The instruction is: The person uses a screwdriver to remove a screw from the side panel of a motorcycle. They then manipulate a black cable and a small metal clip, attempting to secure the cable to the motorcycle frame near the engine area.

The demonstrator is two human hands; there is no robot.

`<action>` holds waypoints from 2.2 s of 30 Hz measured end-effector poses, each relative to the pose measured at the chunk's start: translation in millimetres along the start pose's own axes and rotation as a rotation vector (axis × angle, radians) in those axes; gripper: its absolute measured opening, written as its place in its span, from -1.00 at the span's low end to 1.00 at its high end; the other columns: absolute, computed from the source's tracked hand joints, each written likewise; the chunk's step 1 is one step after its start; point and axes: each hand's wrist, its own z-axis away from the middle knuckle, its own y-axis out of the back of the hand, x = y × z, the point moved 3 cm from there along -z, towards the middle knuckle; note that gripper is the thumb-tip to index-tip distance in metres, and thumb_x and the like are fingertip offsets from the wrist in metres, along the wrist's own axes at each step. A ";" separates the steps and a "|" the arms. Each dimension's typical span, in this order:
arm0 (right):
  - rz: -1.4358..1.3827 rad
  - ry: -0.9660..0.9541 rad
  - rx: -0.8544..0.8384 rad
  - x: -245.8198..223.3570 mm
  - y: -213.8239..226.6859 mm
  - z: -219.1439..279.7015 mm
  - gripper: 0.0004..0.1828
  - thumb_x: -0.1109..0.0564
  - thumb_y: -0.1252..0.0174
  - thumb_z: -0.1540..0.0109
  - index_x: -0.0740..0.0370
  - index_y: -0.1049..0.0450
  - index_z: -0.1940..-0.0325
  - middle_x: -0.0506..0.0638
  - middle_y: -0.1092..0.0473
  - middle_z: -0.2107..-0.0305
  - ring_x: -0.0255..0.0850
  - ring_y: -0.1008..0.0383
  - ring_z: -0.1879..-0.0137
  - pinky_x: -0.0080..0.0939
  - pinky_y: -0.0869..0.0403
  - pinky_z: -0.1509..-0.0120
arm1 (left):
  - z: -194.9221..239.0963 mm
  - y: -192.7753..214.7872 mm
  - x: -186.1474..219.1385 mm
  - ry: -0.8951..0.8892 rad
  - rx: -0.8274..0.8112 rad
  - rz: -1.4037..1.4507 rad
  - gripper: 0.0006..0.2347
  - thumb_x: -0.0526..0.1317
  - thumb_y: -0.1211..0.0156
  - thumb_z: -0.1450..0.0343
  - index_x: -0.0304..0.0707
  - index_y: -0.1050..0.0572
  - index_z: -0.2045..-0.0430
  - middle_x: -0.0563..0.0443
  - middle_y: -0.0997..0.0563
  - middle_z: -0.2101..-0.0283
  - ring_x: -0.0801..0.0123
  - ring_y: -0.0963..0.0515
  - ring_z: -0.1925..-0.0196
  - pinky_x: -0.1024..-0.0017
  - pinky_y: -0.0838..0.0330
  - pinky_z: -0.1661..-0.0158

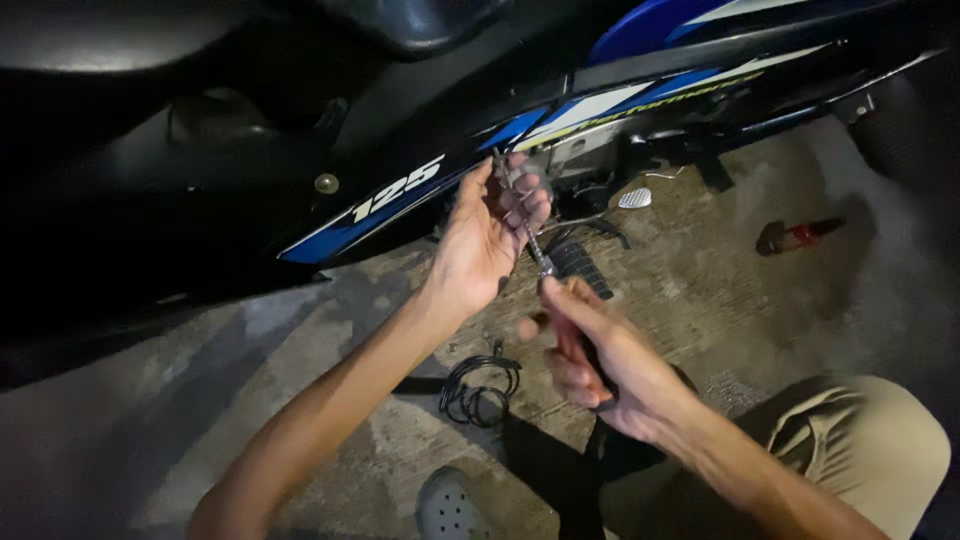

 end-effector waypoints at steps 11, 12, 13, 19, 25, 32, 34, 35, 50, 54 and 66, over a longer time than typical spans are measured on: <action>-0.016 -0.044 0.095 -4.9 -7.2 6.3 -0.54 -0.18 0.01 -0.28 0.29 -0.37 0.05 -0.04 -0.37 0.36 -0.34 -0.26 0.54 -0.32 -0.30 0.54 | 5.0 -5.9 3.9 -0.009 0.011 -0.040 -0.68 -0.07 0.05 -0.63 -0.39 -0.47 -0.01 -0.08 -0.62 0.20 0.26 -0.67 0.14 0.33 -0.63 -0.03; 0.004 -0.050 0.131 -1.6 -4.3 5.4 -0.57 -0.17 0.00 -0.28 0.26 -0.36 0.05 -0.06 -0.38 0.34 -0.35 -0.25 0.53 -0.32 -0.29 0.53 | 5.2 -5.1 3.9 -0.001 0.020 -0.035 -0.68 -0.06 0.04 -0.63 -0.40 -0.47 -0.01 -0.08 -0.62 0.20 0.26 -0.67 0.15 0.33 -0.63 -0.03; 0.038 -0.036 0.029 -1.3 -3.0 2.9 -0.54 -0.19 -0.01 -0.32 0.28 -0.38 0.04 -0.07 -0.31 0.44 -0.36 -0.21 0.58 -0.36 -0.26 0.58 | 5.1 -4.2 4.0 -0.007 0.030 -0.042 -0.68 -0.06 0.04 -0.62 -0.39 -0.47 -0.01 -0.08 -0.62 0.20 0.27 -0.67 0.14 0.33 -0.63 -0.03; -0.199 0.010 -0.344 -1.5 4.6 -0.2 -0.47 -0.16 0.08 -0.49 0.44 -0.38 0.06 -0.01 -0.31 0.48 -0.32 -0.24 0.55 -0.33 -0.32 0.52 | 3.8 -0.9 0.5 -0.007 0.051 -0.047 -0.68 -0.05 0.04 -0.60 -0.35 -0.48 0.00 -0.07 -0.63 0.21 0.27 -0.67 0.17 0.34 -0.63 0.00; -0.070 0.021 -0.086 -4.4 -2.8 3.1 -0.52 -0.19 0.05 -0.32 0.34 -0.37 0.10 0.01 -0.35 0.38 -0.37 -0.26 0.58 -0.36 -0.32 0.57 | 2.1 -0.5 1.4 -0.006 0.045 -0.036 -0.69 -0.06 0.04 -0.62 -0.37 -0.48 0.01 -0.07 -0.62 0.21 0.28 -0.66 0.18 0.35 -0.64 0.02; -0.194 0.014 -0.246 -1.0 1.6 -3.4 -0.66 -0.08 -0.03 -0.50 0.24 -0.23 0.15 -0.02 -0.31 0.38 -0.39 -0.17 0.61 -0.37 -0.25 0.62 | 6.5 -6.7 2.7 -0.011 0.063 -0.062 -0.68 -0.06 0.05 -0.61 -0.37 -0.50 0.01 -0.05 -0.62 0.23 0.31 -0.65 0.19 0.35 -0.63 0.01; -0.209 0.007 -0.259 -1.1 2.6 -3.7 -0.62 -0.10 0.03 -0.48 0.27 -0.23 0.19 -0.02 -0.25 0.50 -0.37 -0.17 0.64 -0.34 -0.27 0.63 | 7.1 -7.5 4.0 -0.018 0.057 -0.071 -0.68 -0.06 0.04 -0.61 -0.37 -0.49 0.01 -0.05 -0.62 0.23 0.31 -0.65 0.18 0.34 -0.63 0.01; -0.133 0.014 -0.176 -1.5 5.3 -3.4 -0.61 -0.14 0.07 -0.42 0.26 -0.25 0.19 0.00 -0.25 0.52 -0.36 -0.17 0.65 -0.32 -0.27 0.63 | 7.6 -7.1 4.1 -0.022 0.046 -0.075 -0.69 -0.06 0.04 -0.61 -0.37 -0.49 0.01 -0.05 -0.61 0.22 0.31 -0.65 0.18 0.33 -0.63 0.00; -0.094 -0.051 -0.019 1.5 -15.7 4.2 -0.67 -0.19 0.04 -0.39 0.10 -0.24 0.03 0.10 -0.46 0.30 -0.33 -0.20 0.71 -0.37 -0.16 0.75 | 5.7 -3.7 5.7 -0.025 0.080 -0.097 -0.70 -0.07 0.01 -0.59 -0.36 -0.51 0.03 -0.04 -0.62 0.25 0.32 -0.65 0.20 0.34 -0.63 0.03; -0.104 -0.056 0.002 -1.0 -15.1 6.0 -0.46 -0.28 0.10 -0.35 0.26 -0.41 0.06 -0.02 -0.30 0.59 -0.37 -0.18 0.75 -0.39 -0.19 0.78 | 4.3 -2.9 4.7 0.004 0.091 -0.043 -0.70 -0.06 0.01 -0.60 -0.35 -0.51 0.04 -0.04 -0.61 0.26 0.31 -0.65 0.21 0.38 -0.63 0.04; -0.420 -0.092 -0.275 -0.4 -15.4 5.7 -0.72 -0.06 -0.01 -0.53 0.22 -0.34 0.01 0.07 -0.40 0.28 -0.39 -0.22 0.56 -0.42 -0.21 0.65 | 6.0 -6.1 4.6 -0.025 0.088 -0.098 -0.70 -0.07 0.01 -0.60 -0.35 -0.50 0.02 -0.03 -0.61 0.24 0.33 -0.64 0.19 0.36 -0.62 0.02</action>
